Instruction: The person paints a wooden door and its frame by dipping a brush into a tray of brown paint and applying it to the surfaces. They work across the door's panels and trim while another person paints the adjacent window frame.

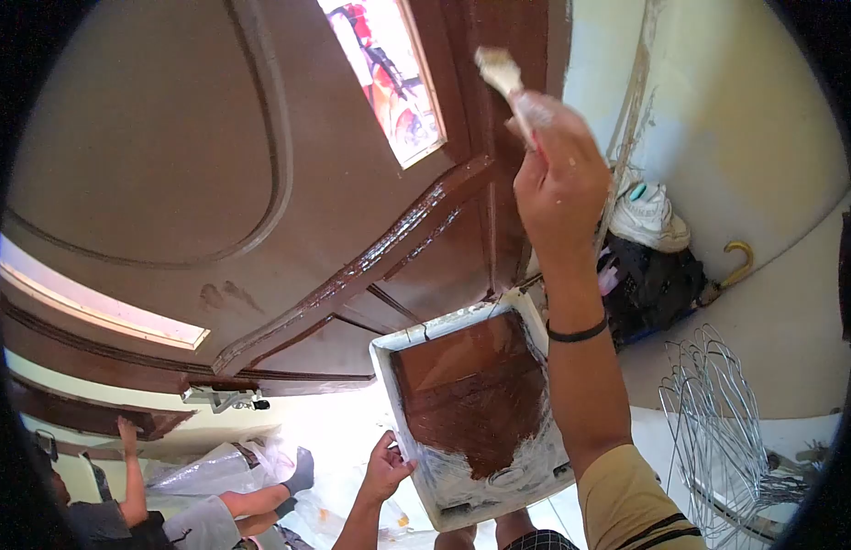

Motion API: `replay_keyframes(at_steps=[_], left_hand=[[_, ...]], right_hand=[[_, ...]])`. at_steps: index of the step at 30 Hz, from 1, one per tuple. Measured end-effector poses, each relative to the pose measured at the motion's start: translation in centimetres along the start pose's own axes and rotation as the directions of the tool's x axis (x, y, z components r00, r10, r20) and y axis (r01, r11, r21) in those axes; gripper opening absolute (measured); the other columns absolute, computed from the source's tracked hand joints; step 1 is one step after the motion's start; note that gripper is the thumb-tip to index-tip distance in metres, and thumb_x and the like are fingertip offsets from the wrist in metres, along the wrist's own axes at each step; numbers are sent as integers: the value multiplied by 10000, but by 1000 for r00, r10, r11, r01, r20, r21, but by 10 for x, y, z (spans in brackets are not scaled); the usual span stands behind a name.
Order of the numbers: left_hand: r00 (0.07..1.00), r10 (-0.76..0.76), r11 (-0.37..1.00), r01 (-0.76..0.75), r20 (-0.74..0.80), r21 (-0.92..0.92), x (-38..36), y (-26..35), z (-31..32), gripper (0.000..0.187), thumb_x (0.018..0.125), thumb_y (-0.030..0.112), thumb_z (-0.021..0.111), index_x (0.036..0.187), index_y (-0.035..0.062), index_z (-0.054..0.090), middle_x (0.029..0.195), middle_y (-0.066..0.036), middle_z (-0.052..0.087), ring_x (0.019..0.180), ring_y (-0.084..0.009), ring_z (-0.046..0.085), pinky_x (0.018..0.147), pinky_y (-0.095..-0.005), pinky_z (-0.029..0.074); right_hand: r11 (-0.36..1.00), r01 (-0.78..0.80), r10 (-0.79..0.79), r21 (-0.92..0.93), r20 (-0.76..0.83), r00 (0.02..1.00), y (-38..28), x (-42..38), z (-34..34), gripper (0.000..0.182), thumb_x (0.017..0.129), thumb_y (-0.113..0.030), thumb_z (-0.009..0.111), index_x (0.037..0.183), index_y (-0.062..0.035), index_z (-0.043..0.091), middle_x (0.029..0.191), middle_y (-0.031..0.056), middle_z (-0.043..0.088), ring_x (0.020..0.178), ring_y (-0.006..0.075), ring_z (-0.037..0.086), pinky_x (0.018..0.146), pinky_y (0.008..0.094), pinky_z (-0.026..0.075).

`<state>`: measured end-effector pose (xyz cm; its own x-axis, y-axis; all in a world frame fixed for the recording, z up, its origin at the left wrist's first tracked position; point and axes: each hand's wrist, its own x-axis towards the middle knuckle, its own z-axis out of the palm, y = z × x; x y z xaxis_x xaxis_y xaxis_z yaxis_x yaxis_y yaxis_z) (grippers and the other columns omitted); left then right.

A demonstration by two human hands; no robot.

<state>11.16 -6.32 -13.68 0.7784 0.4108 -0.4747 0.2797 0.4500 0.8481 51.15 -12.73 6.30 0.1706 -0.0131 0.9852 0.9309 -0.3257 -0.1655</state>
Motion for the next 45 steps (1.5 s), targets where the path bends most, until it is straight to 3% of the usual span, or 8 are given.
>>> replay_keyframes(at_steps=[6, 13, 26, 29, 35, 41, 42, 45], left_hand=[[1000, 10, 999, -10, 3, -49, 0, -8, -10, 411, 768, -57, 643, 1123, 33, 456, 982, -109, 624, 919, -158, 610, 846, -291, 485], [999, 2, 997, 1, 40, -80, -5, -15, -17, 440, 767, -31, 663, 1144, 38, 446, 993, -115, 624, 927, -167, 608, 842, -294, 485], [992, 10, 999, -5, 128, -42, -32, -3, -27, 409, 780, -24, 660, 1128, 44, 457, 966, -121, 630, 842, -172, 618, 711, -312, 528], [989, 9, 1000, -5, 147, -27, -34, 3, -31, 405, 779, -22, 657, 1124, 45, 457, 969, -123, 629, 843, -174, 620, 711, -313, 531], [990, 21, 1000, -18, 138, -23, -36, 13, -29, 406, 784, -8, 652, 1129, 47, 447, 975, -122, 628, 829, -176, 626, 707, -313, 539], [990, 37, 999, -35, 140, -15, -39, 13, -27, 422, 783, -13, 648, 1146, 40, 440, 972, -124, 632, 822, -179, 631, 690, -306, 540], [989, 41, 999, -39, 139, -14, -39, 14, -26, 420, 784, -13, 646, 1147, 39, 442, 967, -124, 633, 820, -180, 631, 687, -306, 540], [990, 48, 999, -50, 135, 7, -44, 22, -23, 411, 788, -13, 639, 1148, 37, 447, 955, -123, 637, 821, -184, 633, 687, -308, 539]], right_hand=[[976, 198, -198, -86, 16, 980, 15, -6, 10, 398, 745, 75, 576, 1125, -38, 621, 1032, 141, 595, 945, 318, 601, 801, 397, 515], [987, -127, 158, -102, 406, 900, -5, -114, -11, 315, 770, 58, 573, 1081, 14, 601, 994, 167, 597, 895, 335, 596, 764, 402, 514], [999, 26, -22, -47, 94, 995, -34, 117, 0, 84, 760, 30, 596, 840, 4, 596, 819, 153, 603, 775, 342, 597, 671, 414, 485], [989, 34, -26, -146, 57, 998, -50, 169, -2, 241, 766, 63, 597, 991, -9, 643, 920, 177, 629, 804, 343, 624, 713, 365, 511], [975, 191, -204, -112, -115, 972, -36, 193, 8, 254, 743, 76, 604, 972, -24, 649, 969, 144, 652, 881, 311, 633, 783, 363, 525], [981, 180, -169, -67, 139, 976, -6, 35, 6, 406, 670, 116, 558, 1049, -19, 614, 993, 177, 620, 903, 351, 614, 777, 400, 531], [993, 105, -112, 52, 155, 982, -6, 8, 3, 381, 683, 103, 571, 1043, -16, 611, 964, 169, 610, 878, 347, 608, 752, 395, 528], [986, -124, 160, -114, 412, 897, -35, -22, -20, 279, 746, 61, 550, 1005, -16, 616, 900, 156, 606, 865, 340, 599, 717, 407, 514]])
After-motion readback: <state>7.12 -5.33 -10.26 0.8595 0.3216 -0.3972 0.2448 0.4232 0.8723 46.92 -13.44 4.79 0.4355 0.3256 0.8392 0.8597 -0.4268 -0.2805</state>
